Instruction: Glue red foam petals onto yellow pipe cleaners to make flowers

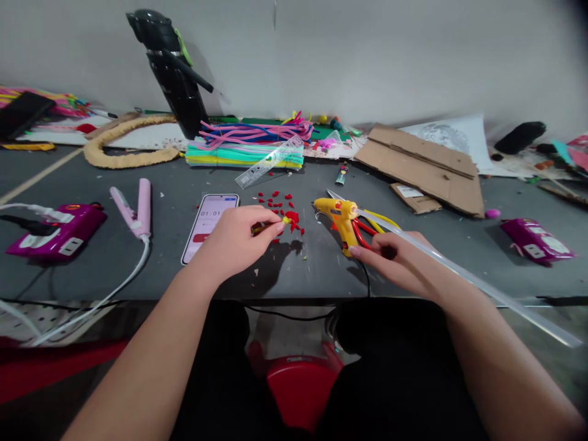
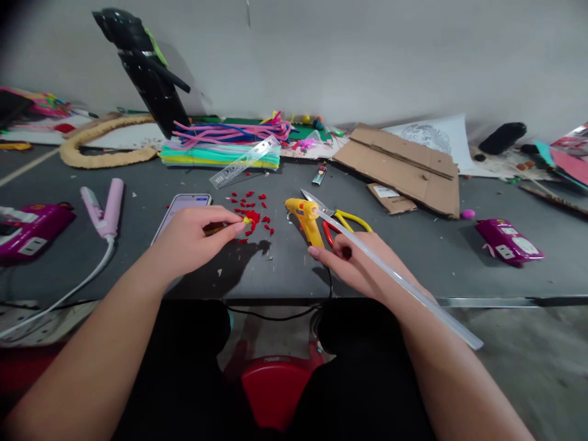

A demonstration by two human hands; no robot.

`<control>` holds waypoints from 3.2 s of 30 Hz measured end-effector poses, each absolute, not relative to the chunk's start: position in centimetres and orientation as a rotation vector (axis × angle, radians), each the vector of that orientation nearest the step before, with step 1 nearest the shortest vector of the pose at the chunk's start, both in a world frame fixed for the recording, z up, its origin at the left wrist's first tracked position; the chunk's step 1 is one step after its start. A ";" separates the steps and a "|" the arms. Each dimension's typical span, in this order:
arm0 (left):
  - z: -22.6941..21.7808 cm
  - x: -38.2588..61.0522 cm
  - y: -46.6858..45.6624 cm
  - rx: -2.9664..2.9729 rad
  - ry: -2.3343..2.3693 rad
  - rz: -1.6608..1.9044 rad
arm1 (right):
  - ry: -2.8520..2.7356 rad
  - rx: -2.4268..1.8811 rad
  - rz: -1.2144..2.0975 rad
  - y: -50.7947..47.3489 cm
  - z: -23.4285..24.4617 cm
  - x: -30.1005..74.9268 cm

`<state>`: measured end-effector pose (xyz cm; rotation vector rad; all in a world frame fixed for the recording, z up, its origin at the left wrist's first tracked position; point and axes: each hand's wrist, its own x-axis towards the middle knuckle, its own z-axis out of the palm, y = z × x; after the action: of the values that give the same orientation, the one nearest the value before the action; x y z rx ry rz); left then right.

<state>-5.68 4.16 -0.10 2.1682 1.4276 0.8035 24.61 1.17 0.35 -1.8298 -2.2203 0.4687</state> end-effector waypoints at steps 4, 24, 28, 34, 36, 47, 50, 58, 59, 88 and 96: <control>0.1 -5.3 4.0 2.135 1.459 0.808 | -2.161 -1.805 0.115 2.3 -0.6 23.1; -0.1 -5.3 4.2 2.083 1.593 0.788 | -1.650 -1.311 1.142 2.7 -1.6 19.7; -0.1 -5.3 4.3 2.080 1.612 0.759 | -1.634 -1.286 1.101 2.4 -2.1 19.7; -0.1 -5.3 4.3 2.103 1.608 0.763 | -1.623 -1.268 1.102 2.5 -2.4 19.3; -0.2 -5.2 4.2 2.108 1.601 0.768 | -1.652 -1.266 1.074 2.4 -2.5 19.2; -0.1 -5.2 4.1 2.106 1.586 0.775 | -1.618 -1.256 1.096 2.4 -2.6 18.8; -0.1 -5.2 4.1 2.110 1.585 0.771 | -1.607 -1.258 1.111 2.3 -2.8 18.9; -0.2 -5.2 4.1 2.111 1.580 0.776 | -1.647 -1.251 1.078 2.4 -3.3 19.2; -0.2 -5.2 4.1 2.110 1.578 0.776 | -1.652 -1.246 1.076 2.4 -3.3 19.2; -0.1 -5.1 4.1 2.106 1.575 0.786 | -1.713 -1.244 1.031 2.4 -3.3 19.1; -0.2 -5.1 4.0 2.124 1.567 0.772 | -1.722 -1.251 1.009 2.4 -3.5 19.1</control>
<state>-5.09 4.04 -0.16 2.1244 1.5670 0.7724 19.14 2.43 -3.51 -1.2510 -1.7217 1.0090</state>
